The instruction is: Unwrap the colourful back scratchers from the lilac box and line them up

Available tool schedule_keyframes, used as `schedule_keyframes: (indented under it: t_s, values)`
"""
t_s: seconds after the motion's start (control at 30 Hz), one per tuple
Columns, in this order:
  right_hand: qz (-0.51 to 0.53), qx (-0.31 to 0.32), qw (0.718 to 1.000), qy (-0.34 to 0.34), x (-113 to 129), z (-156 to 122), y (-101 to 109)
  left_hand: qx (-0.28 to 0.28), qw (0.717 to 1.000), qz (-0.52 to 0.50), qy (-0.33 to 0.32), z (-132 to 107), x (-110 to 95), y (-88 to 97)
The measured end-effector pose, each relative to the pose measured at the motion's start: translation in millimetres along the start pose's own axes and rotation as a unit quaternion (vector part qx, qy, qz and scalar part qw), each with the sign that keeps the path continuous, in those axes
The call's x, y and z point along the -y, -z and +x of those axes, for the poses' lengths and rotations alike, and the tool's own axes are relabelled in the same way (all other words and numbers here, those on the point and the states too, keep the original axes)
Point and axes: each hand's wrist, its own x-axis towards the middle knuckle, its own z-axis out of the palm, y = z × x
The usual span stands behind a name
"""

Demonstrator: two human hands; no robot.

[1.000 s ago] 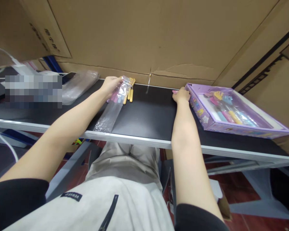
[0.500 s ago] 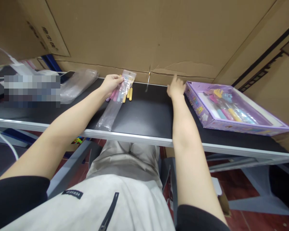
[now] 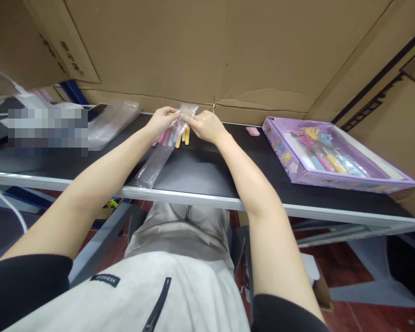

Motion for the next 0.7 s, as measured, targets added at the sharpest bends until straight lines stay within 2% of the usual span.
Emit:
schedule_keyframes:
  t_s: [0.07, 0.17, 0.3, 0.4, 0.5, 0.6, 0.7]
  values:
    - [-0.065, 0.007, 0.998, -0.008, -0.3, -1.6, 4.4, -0.004, 0.996, 0.063, -0.064, 3.1, 2.6, -0.4]
    - [-0.133, 0.016, 0.989, -0.062, -0.3, -5.2, 13.6, 0.016, 0.976, 0.148, -0.161, 1.4, 3.7, -1.0]
    - [-0.156, 0.016, 0.978, -0.141, -1.7, -9.5, 21.4, 0.058, 0.943, 0.226, -0.239, -12.1, 1.3, -5.2]
    - [-0.149, 0.004, 0.972, -0.180, -2.4, -10.4, 25.9, 0.059, 0.932, 0.275, -0.230, -19.6, -2.1, -7.9]
    - [-0.146, -0.020, 0.963, -0.226, -0.1, -9.5, 34.8, 0.037, 0.924, 0.317, -0.212, -18.3, -10.6, -1.0]
    - [-0.133, -0.034, 0.953, -0.269, 5.1, -10.6, 48.5, -0.019, 0.919, 0.342, -0.197, -13.3, -27.2, 23.0]
    - [-0.114, -0.001, 0.951, -0.286, 11.2, -18.9, 60.9, -0.072, 0.912, 0.382, -0.128, -11.1, -44.1, 61.9]
